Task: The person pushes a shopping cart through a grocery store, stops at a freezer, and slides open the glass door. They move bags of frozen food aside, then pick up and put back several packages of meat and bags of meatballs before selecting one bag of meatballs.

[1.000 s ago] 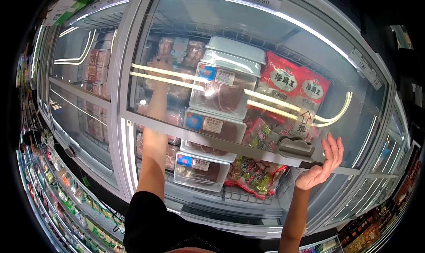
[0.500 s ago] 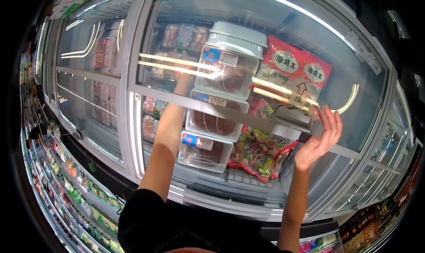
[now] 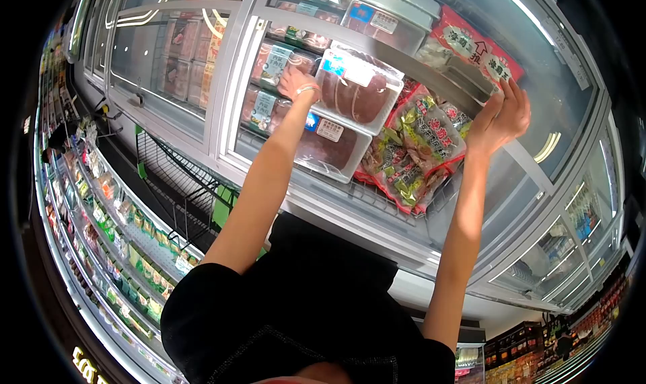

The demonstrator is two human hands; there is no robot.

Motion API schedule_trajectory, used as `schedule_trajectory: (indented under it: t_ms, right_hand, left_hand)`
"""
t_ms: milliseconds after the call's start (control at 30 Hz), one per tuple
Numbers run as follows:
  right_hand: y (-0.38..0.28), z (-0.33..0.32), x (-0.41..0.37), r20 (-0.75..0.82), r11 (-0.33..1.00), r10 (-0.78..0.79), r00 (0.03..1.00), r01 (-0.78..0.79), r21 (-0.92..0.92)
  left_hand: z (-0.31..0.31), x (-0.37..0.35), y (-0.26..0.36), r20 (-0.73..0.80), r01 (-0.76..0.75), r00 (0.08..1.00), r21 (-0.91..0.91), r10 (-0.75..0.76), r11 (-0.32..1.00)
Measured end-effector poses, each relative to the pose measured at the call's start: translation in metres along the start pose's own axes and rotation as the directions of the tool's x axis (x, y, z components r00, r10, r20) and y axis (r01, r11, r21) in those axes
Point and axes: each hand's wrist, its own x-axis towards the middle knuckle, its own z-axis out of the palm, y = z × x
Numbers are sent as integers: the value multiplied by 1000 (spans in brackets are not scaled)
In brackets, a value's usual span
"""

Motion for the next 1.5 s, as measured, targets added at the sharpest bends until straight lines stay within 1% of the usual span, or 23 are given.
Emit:
schedule_trajectory:
  t_ms: [33, 67, 100, 167, 300, 433, 467, 567, 600, 700, 733, 833, 967, 1000, 1100, 1200, 1300, 1333, 1367, 1400, 1433, 1467, 1500]
  right_hand:
    - [2, 0, 0, -4, 1000, -19, 1000, 19, -25]
    - [6, 1, -1, -19, 997, -58, 998, 57, -44]
    - [7, 1, -2, -25, 997, -61, 998, 60, -54]
    - [7, 2, -3, -44, 995, -73, 996, 70, -73]
    - [2, 1, -4, -50, 993, -45, 998, 39, -109]
    - [0, 2, -4, -63, 995, -30, 998, 24, -92]
    - [1, 2, -4, -56, 996, -29, 998, 24, -89]
    - [-1, 1, -3, -27, 996, -9, 1000, 6, -85]
    - [-1, 0, -3, -13, 997, 2, 1000, -3, -82]
    - [0, 1, -3, 16, 995, 22, 1000, -20, -97]
    - [1, 1, -3, 22, 995, 24, 999, -22, -99]
    - [2, 0, -3, 28, 994, 31, 999, -28, -106]
    - [2, 1, -3, 15, 994, 37, 999, -35, -108]
    - [1, 1, -3, 12, 994, 38, 999, -37, -107]
    - [-1, 0, -2, 14, 992, 25, 1000, -23, -128]
    - [-2, -3, 1, 55, 998, 45, 997, -42, -51]
    - [0, -2, -1, 10, 999, 40, 999, -39, -24]
    - [8, 4, -7, -52, 993, -6, 999, 0, -116]
    - [-2, 0, -2, -29, 997, -11, 1000, 9, -76]
    - [-4, 0, -4, -32, 997, -17, 999, 14, -72]
    - [-4, 0, -3, -32, 997, -22, 999, 19, -77]
    - [-5, 2, -3, -22, 997, -23, 999, 21, -71]
    - [-3, 2, -3, -16, 997, -23, 1000, 22, -75]
  left_hand:
    - [-2, 3, -11, 26, 69, 997, 142, -74, 987]
    - [-5, 6, -24, 82, 99, 990, 157, -113, 983]
    - [-4, 14, -37, 165, 104, 975, 252, -148, 962]
    - [-14, 15, -47, 75, 88, 991, 223, -107, 971]
    - [-17, 24, -45, 138, 48, 987, 224, -80, 974]
    - [-18, 28, -30, 172, -169, 977, 270, 125, 948]
    - [-18, 31, -24, 175, -184, 974, 255, 142, 949]
    - [4, 49, -21, 104, -106, 991, 193, 87, 975]
    - [2, 52, -19, 128, -129, 986, 182, 107, 975]
    - [-4, 56, -18, 163, -348, 935, 238, 315, 907]
    - [-3, 61, -18, 193, -399, 915, 314, 353, 862]
    - [-9, 67, -9, 252, -415, 906, 385, 339, 824]
    - [4, 90, -7, 309, -531, 847, 480, 432, 698]
    - [-15, 81, 4, 372, -531, 844, 480, 386, 698]
    - [-22, 76, 12, 427, -555, 829, 552, 361, 623]
    - [-18, 74, 8, 382, -557, 830, 578, 405, 596]
    - [-29, 72, 18, 411, -560, 825, 498, 388, 663]
    - [-24, 74, 15, 361, -522, 847, 433, 390, 734]
    - [-26, 73, 19, 326, -490, 866, 407, 379, 771]
    - [-25, 65, 20, 250, -478, 876, 351, 412, 805]
    - [-14, 59, 18, 84, -467, 883, 261, 463, 845]
    - [-38, 43, 28, 98, -479, 877, 110, 470, 871]
    - [-29, 33, 30, -26, -493, 869, 23, 493, 870]
